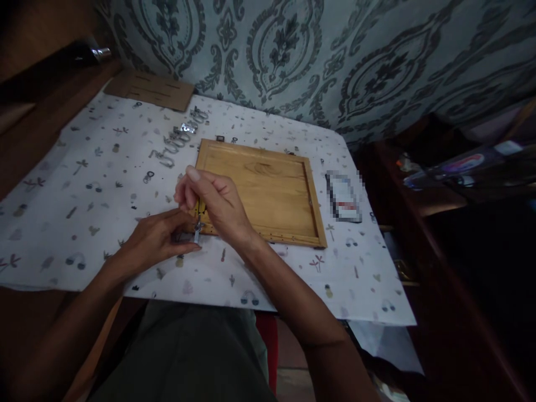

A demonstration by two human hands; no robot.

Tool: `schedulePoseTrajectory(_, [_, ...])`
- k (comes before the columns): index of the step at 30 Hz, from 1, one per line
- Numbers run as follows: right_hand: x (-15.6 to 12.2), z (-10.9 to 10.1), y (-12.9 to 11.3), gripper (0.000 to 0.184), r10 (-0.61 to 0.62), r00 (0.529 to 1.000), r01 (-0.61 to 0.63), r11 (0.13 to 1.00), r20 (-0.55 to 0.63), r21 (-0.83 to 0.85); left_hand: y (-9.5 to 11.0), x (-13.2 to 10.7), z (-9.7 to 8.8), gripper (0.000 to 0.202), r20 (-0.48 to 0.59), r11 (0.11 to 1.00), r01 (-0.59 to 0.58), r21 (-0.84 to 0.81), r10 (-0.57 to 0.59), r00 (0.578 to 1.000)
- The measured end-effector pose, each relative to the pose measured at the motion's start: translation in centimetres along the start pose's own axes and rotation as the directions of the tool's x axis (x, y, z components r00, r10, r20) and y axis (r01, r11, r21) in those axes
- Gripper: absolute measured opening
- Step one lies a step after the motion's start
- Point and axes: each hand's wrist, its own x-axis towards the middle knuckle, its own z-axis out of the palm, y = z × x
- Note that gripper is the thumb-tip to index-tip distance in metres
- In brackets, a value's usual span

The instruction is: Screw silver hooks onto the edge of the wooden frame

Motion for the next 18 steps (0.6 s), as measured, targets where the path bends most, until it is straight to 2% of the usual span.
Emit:
schedulePoseTrajectory(4, [-0.3, 0.4, 0.6, 0.055, 0.001, 1.0, 0.0, 0.999, -0.018, 0.037, -0.1, -0.1, 0.0, 0.038, -0.001, 1.0, 0.0, 0.0, 0.0, 1.0])
schedulePoseTrajectory(12, [-1.0, 1.5, 1.6, 0.054, -0.15, 0.982, 0.151, 0.989, -0.116, -0.002, -0.5, -0.2, 0.4, 0.042, -0.022, 1.0, -0.026, -0.001, 0.026, 0.999])
schedulePoseTrajectory(18, [-1.3, 1.6, 1.6, 0.056, -0.111, 0.987, 0.106, 0.993, -0.113, -0.049, -0.4, -0.2, 0.2, 0.041, -0.017, 0.999, -0.02, -0.03, 0.02, 1.0])
